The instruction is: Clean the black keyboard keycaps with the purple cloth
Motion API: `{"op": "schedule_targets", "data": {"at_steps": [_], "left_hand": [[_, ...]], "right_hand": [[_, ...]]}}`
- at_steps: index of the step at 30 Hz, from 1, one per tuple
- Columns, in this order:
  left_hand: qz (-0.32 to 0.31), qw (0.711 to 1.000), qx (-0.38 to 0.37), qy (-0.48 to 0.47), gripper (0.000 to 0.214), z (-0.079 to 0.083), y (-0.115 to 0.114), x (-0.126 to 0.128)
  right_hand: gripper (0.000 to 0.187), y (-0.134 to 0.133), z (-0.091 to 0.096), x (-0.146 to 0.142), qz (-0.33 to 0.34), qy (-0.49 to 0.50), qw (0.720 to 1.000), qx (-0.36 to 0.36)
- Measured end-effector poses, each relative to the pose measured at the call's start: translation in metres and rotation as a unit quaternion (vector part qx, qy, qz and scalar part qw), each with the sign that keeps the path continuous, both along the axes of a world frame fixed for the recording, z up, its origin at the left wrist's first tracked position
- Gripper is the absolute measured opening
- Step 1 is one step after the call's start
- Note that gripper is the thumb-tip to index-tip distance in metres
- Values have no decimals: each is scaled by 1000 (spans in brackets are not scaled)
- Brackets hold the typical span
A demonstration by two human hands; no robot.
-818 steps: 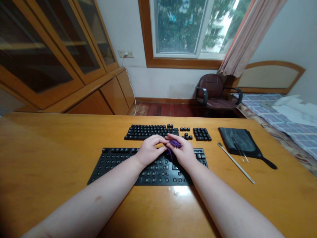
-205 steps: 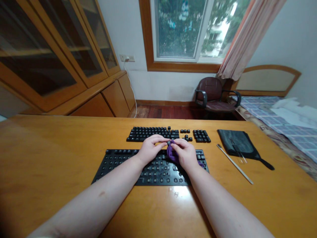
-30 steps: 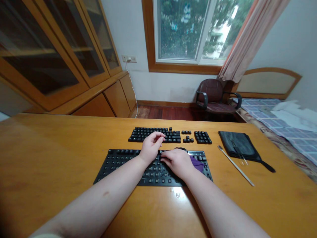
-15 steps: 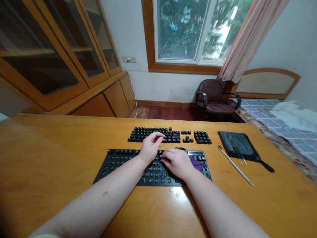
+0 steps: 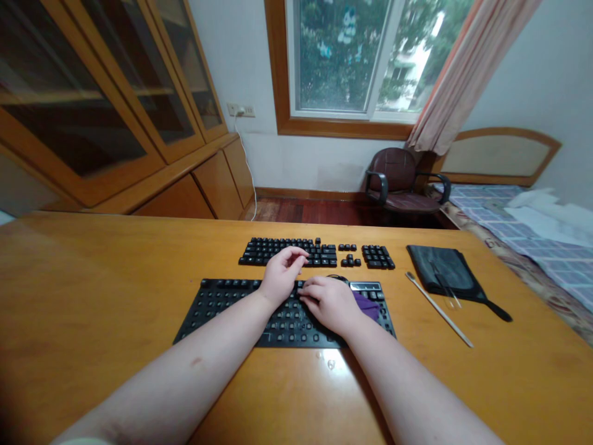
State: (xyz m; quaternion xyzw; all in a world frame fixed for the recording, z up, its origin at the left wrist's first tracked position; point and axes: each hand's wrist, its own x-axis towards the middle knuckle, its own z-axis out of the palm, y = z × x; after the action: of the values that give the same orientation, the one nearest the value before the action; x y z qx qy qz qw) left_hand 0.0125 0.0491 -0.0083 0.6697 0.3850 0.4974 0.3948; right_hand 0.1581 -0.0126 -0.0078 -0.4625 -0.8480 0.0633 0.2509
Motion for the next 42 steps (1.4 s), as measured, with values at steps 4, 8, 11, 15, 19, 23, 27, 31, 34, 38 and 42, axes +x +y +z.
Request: {"op": "schedule_targets", "data": {"at_steps": [4,8,11,15,19,23,27,31,34,38,42], "left_hand": [[-3,1000,2,0,14,1,0,0],[-5,1000,5,1,14,2,-1,-1],[-4,1000,8,4,14,3,-1,-1],[0,1000,15,3,13,3,-1,-1],[-1,1000,12,7,13,3,-1,-1],[-1,1000,13,14,14,3,-1,-1],[0,1000,17,11,14,3,-1,-1],[3,1000,17,11,14,3,-1,-1],[1,1000,17,9,13,3,-1,0],[-1,1000,20,9,13,3,-1,0],[-2,1000,16,11,13,3,-1,0]], "right_hand": [[12,0,1,0,6,1,1000,4],[10,0,-1,-1,11,9,1000,3],[12,-1,-1,0,1,23,1000,6],[14,-1,1,0,5,29,1000,10],[14,0,1,-1,14,11,1000,10],[15,0,0,-2,4,9,1000,5],[15,1,-1,-1,15,8,1000,8],[14,1,-2,0,13,8,1000,6],[16,0,-1,-1,-2,5,1000,2],[17,-1,1,-1,-13,8,1000,-1],[16,-1,2,-1,-4,-3,1000,-3]]}}
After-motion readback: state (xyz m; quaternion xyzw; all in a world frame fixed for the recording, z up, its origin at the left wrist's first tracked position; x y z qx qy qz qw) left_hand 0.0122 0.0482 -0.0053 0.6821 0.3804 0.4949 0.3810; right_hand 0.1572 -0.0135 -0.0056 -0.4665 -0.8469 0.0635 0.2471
